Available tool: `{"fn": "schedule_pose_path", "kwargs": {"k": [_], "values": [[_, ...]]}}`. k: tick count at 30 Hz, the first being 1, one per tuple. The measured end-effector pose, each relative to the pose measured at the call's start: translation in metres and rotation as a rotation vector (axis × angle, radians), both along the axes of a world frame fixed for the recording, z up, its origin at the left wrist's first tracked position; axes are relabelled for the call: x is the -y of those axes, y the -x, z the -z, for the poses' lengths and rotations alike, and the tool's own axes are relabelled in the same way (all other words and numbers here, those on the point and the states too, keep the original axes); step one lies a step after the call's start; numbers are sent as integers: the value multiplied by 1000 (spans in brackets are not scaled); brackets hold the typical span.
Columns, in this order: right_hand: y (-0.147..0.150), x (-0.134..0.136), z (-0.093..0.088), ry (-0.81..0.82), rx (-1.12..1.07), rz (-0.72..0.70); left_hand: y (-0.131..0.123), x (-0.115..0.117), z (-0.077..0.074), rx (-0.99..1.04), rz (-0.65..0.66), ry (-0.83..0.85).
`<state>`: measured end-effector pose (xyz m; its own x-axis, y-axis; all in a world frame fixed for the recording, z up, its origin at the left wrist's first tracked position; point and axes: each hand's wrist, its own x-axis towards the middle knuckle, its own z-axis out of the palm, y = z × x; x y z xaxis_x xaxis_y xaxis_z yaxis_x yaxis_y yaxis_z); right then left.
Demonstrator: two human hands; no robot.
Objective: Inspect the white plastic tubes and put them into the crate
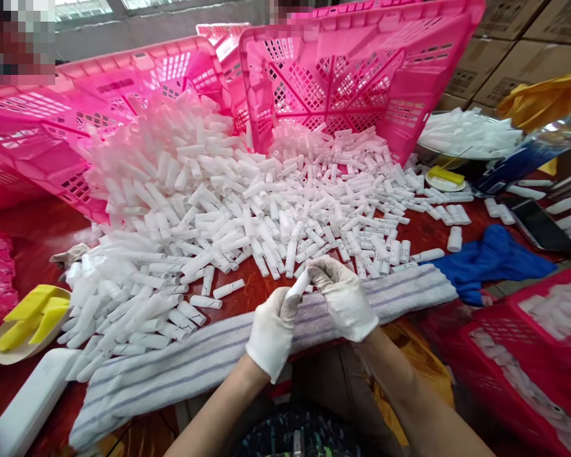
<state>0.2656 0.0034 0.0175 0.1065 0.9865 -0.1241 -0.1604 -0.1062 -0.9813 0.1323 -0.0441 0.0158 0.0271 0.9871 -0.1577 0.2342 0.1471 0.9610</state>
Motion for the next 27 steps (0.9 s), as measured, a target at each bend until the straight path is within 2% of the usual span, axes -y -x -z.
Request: {"fn": "schedule_pose_path", "kwargs": {"k": [2, 4, 6, 10, 12, 13, 14, 16, 18, 20, 22, 23, 25, 27], "values": [[1, -1, -2, 11, 21, 19, 4, 0, -3, -115, -28, -88], [1, 0, -5, 17, 47, 2, 8, 0, -6, -61, -45, -57], [2, 2, -8, 5, 57, -39, 13, -2, -8, 193, -18, 114], [6, 10, -15, -126, 141, -169, 23, -7, -8, 881, 223, 630], [7, 17, -19, -195, 168, -227, 23, -6, -9, 1021, 314, 729], [6, 21, -21, -190, 167, -252, 22, -5, -10, 1010, 342, 714], [1, 25, -22, -158, 169, -263, 21, -3, -11, 936, 367, 657], [-18, 37, -22, -35, 211, -218, 22, 2, -16, 595, 368, 416], [-48, 49, -19, 66, 324, -95, 33, 4, -18, 79, 228, 84], [-77, 57, -13, 97, 518, -31, 55, 0, -16, -456, 6, -140], [-93, 57, -6, 72, 790, -49, 81, -9, -9, -885, -159, -131], [-93, 52, -3, 25, 884, -46, 91, -14, -5, -1031, -185, -91], [-81, 32, 4, -130, 959, -13, 104, -24, 3, -1196, -163, -25], [-61, 3, 13, -305, 992, -13, 105, -32, 8, -1230, -100, -9]]}}
